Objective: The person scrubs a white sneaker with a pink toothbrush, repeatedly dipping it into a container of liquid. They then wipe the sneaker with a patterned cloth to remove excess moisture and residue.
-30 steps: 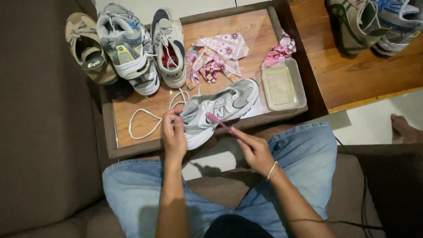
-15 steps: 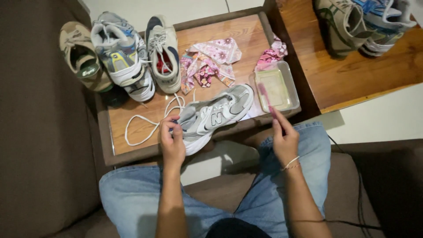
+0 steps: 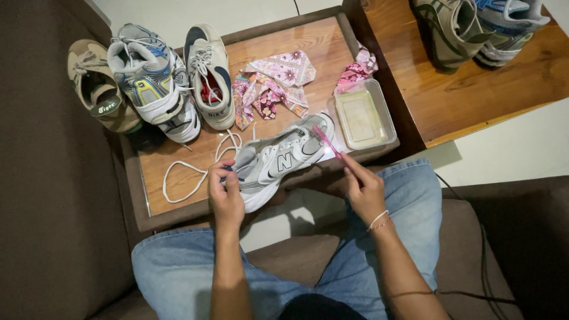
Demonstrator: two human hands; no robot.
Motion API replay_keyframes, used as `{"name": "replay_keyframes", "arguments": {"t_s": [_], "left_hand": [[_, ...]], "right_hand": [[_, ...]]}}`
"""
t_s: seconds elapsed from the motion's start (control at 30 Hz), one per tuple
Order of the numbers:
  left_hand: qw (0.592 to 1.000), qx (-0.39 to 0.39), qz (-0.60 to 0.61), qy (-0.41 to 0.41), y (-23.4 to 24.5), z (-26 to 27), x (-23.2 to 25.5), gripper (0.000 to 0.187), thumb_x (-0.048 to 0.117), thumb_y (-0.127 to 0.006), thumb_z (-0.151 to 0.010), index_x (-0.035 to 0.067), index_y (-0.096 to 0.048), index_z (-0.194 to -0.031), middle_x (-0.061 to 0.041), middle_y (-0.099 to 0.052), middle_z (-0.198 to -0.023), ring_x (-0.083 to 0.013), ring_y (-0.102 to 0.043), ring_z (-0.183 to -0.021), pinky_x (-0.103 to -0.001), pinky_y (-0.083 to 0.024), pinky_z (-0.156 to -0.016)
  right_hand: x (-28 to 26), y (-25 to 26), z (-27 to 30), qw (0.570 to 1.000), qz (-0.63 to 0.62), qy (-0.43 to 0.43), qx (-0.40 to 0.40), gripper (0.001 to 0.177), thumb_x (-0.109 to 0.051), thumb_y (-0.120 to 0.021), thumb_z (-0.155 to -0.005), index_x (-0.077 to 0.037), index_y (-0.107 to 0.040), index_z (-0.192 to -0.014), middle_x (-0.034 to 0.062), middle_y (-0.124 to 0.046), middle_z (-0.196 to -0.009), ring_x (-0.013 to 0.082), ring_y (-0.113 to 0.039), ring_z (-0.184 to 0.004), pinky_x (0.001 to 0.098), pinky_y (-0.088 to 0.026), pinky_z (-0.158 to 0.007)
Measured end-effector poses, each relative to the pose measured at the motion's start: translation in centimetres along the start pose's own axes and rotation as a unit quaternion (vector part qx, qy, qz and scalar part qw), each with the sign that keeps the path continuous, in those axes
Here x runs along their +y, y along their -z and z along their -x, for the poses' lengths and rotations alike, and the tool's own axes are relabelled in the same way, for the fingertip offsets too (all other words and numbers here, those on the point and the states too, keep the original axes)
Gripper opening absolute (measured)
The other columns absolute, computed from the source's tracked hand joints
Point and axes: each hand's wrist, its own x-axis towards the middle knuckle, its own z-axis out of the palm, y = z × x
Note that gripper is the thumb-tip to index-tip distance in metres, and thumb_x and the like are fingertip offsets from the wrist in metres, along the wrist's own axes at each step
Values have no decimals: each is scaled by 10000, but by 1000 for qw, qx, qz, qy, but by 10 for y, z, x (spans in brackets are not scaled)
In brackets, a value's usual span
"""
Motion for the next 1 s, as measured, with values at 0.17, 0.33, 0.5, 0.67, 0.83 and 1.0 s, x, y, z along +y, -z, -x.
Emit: {"name": "replay_keyframes", "arguments": {"t_s": [0.17, 0.33, 0.5, 0.67, 0.83, 1.0], "left_hand": [[1000, 0, -3, 3, 0, 0, 2, 373, 338, -541, -1063, 78, -461, -808, -154, -657, -1094, -301, -622, -1034, -396, -456, -943], [1000, 6, -4, -1, 0, 1, 2, 347, 302, -547, -1063, 72, -467, -816, -166, -658, -1095, -316, -625, -1034, -402, -458, -940], [1000, 16, -4, 25, -1, 1, 4, 344, 323, -543, -1071, 76, -475, -841, -151, -669, -1112, -281, -632, -1038, -391, -461, -948], [999, 12, 0, 45, 0, 1, 2, 278, 285, -532, -1071, 75, -503, -891, -141, -670, -1148, -271, -618, -1085, -395, -451, -974], [998, 11, 1, 70, -1, 1, 2, 274, 310, -510, -1082, 81, -511, -931, -125, -668, -1163, -248, -614, -1093, -385, -450, -985], [999, 1, 11, 43, 4, 1, 5, 294, 371, -451, -1099, 87, -522, -1085, -149, -646, -1217, -275, -609, -1150, -423, -447, -1029]], "right_hand": [[-1, -1, 5, 1000, 3, 12, -21, 412, 32, -659, -920, -139, -737, -1287, 128, -756, -1165, 286, -724, -1053, 403, -581, -889], [-7, 4, 0, 999, 16, 23, 20, 389, 48, -631, -964, -99, -716, -1314, 161, -733, -1202, 287, -706, -1085, 405, -564, -915], [-11, 7, -1, 999, -41, -6, -2, 355, 44, -620, -960, -86, -731, -1272, 159, -737, -1203, 298, -682, -1147, 430, -549, -960], [16, 19, -7, 996, 23, -38, 82, 345, 5, -560, -1045, -31, -657, -1373, 216, -682, -1283, 338, -623, -1216, 462, -495, -1033], [15, 14, -2, 994, 33, -81, 62, 353, -7, -590, -1031, -61, -671, -1370, 209, -689, -1271, 342, -628, -1212, 465, -494, -1032], [5, -3, 8, 998, -54, -1, -22, 371, 43, -568, -995, -45, -678, -1338, 195, -701, -1274, 327, -633, -1221, 468, -506, -1018]]}}
